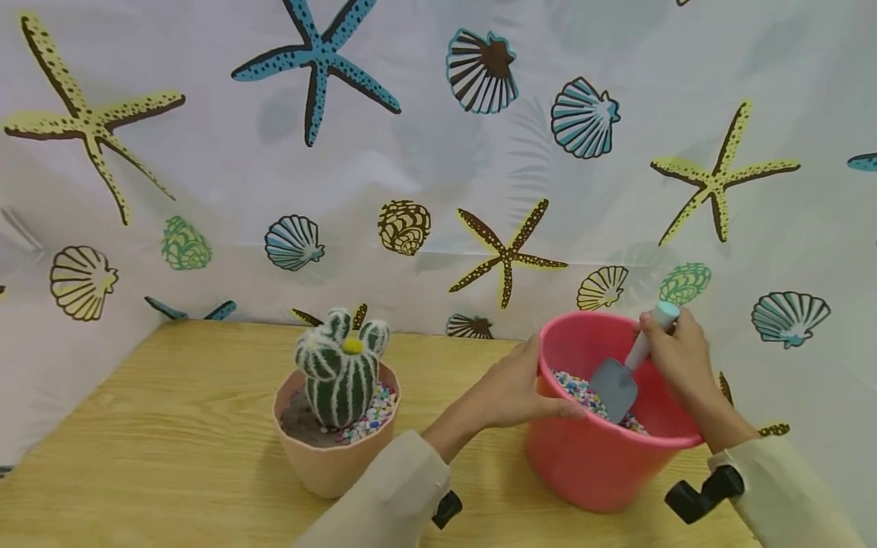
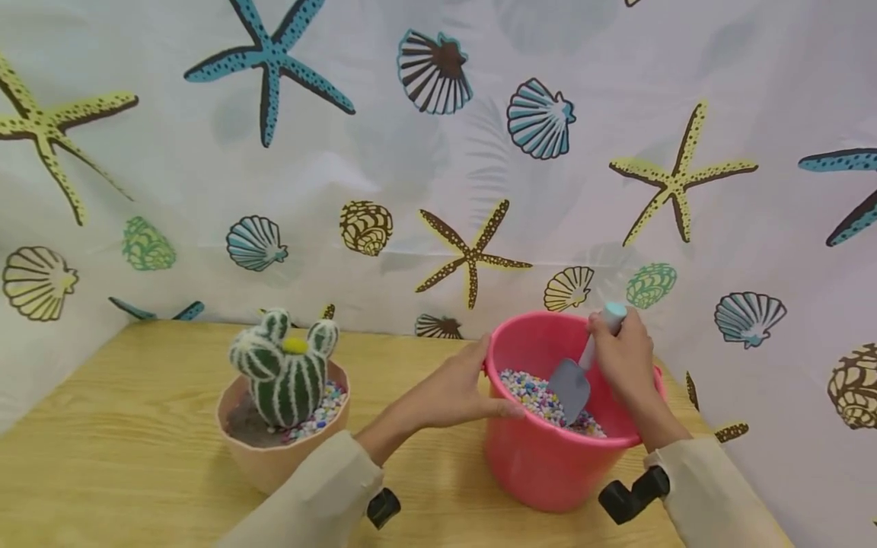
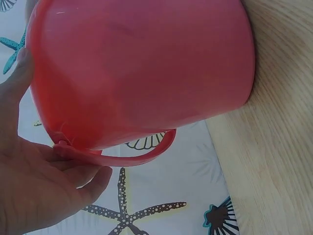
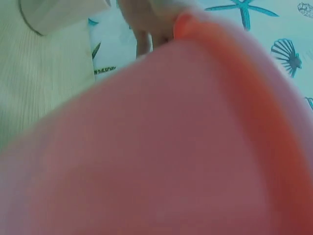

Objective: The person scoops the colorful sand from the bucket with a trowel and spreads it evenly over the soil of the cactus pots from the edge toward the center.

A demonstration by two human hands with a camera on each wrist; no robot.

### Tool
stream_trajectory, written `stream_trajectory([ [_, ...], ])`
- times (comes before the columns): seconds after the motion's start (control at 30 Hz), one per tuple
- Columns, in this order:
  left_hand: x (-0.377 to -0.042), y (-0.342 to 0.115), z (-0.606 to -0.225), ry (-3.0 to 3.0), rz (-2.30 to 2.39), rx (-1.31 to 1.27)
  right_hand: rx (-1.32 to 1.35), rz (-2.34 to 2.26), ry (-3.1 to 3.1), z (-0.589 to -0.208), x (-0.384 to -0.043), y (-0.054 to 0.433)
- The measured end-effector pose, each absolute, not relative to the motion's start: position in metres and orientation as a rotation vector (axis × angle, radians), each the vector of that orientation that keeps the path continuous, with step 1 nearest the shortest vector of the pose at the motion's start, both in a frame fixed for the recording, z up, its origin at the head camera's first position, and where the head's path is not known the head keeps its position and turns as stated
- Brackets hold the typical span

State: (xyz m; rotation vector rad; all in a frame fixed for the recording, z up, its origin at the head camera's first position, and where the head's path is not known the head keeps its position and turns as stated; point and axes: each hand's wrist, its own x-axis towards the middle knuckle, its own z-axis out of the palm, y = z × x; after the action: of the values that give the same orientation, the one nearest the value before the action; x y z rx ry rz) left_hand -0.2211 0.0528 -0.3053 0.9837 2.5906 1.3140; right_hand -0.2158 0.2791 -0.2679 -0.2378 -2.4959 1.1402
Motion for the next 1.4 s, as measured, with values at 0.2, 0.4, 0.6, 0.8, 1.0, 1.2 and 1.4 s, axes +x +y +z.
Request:
stream_trajectory([
  [0.2,-0.219,0.052,-0.300,2.632,1.210,0.927,-0.185,1.525,-2.274,-0.265,-0.214,0.273],
  [0.4,-0.220,0.054,-0.303,2.636,1.195,0.949,-0.164,1.651,-2.173,-0.266,-0.212,0.272],
  [0.6,-0.220,0.056,-0.305,2.656,1.200,0.961,-0.277,1.218,-2.311,-0.266,-0.217,0.275],
  [0.8,-0.218,0.053,-0.304,2.669,1.182,0.970,-0.075,1.013,-2.463,-0.270,-0.216,0.270],
  [1.0,-0.220,0.054,-0.304,2.697,1.169,1.008,-0.069,1.265,-2.337,-0.269,-0.212,0.266],
  [1.2,-0.221,0.054,-0.304,2.657,1.235,1.035,-0.114,1.766,-2.109,-0.269,-0.211,0.275],
  [1.4,-0.221,0.055,-0.302,2.654,1.232,1.010,-0.221,2.052,-2.002,-0.267,-0.212,0.285],
])
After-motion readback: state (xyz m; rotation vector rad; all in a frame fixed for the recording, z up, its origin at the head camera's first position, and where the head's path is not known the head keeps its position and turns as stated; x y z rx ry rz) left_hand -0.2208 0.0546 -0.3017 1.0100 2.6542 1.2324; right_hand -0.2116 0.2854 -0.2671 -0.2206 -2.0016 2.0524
